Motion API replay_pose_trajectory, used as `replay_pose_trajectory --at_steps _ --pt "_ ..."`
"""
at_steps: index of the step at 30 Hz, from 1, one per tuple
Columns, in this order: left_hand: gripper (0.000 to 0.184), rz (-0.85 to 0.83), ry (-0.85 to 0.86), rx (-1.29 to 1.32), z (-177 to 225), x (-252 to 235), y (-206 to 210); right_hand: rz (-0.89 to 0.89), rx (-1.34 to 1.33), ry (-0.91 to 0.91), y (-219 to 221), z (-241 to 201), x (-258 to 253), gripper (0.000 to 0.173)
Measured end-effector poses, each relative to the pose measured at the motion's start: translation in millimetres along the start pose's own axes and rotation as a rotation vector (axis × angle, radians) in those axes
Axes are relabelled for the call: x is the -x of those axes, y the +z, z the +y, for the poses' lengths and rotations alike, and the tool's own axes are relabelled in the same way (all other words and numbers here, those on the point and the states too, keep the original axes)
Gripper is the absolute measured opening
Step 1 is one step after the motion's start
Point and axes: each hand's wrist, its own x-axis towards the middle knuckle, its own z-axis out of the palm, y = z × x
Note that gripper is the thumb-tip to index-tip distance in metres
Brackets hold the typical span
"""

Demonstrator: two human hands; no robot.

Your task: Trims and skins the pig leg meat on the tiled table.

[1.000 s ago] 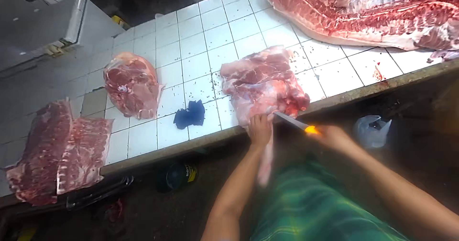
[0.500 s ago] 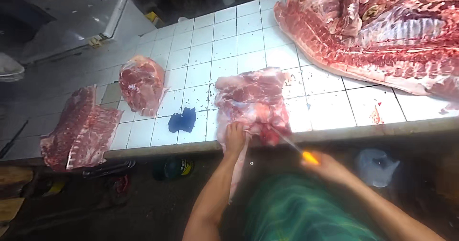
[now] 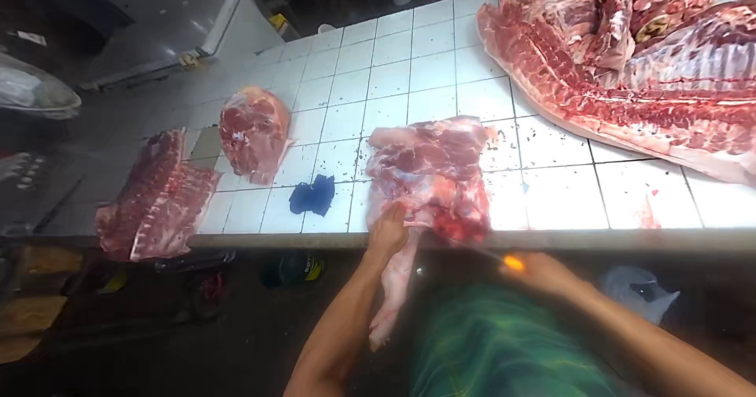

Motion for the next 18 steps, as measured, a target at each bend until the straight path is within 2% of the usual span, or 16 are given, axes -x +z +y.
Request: replay_pose_trajectory --at_steps 3,5,7,8,9,10,11,12,15,18 --pt "0.047 -0.082 0.039 0.038 -2.6 -2.3 -13.0 0.001 0.04 -0.011 1.7 -6.1 -2.0 0.066" --pt "0.043 -0.207 0.081 0.078 -7.0 -10.3 -28.1 -0.007 0.051 -0.032 2.4 -12.2 -5.0 0.066" --pt "0.038 -0.229 0.087 0.117 -9.3 -17.8 -36.3 -0.038 0.092 -0.051 4.2 -22.6 -7.3 0.07" --pt "0.044 -0.188 0.071 0.119 -11.6 -21.8 -36.0 -0.057 0.11 -0.057 3.8 -30.6 -9.3 0.072" --pt "0.062 -0.164 0.032 0.121 -14.9 -26.9 -34.8 -0.076 0.127 -0.067 3.3 -39.9 -12.6 0.073" --pt "0.082 -0.186 -0.02 0.115 -19.0 -33.0 -34.0 -0.092 0.143 -0.084 4.1 -50.3 -17.0 0.073" --pt "0.092 -0.24 -0.06 0.1 -23.3 -39.8 -34.3 -0.102 0.147 -0.102 5.8 -62.2 -22.0 0.074" --pt "0.089 -0.304 -0.063 0.068 -26.6 -47.5 -35.7 -0.103 0.143 -0.122 7.5 -75.3 -27.7 0.074" --pt "0.048 -0.494 0.007 0.03 -29.6 -66.7 -47.5 -0.086 0.163 -0.184 10.6 -124.3 -51.7 0.073" --pt "0.037 -0.555 0.055 0.009 -28.9 -71.7 -56.6 -0.066 0.205 -0.243 15.8 -173.2 -87.9 0.07"
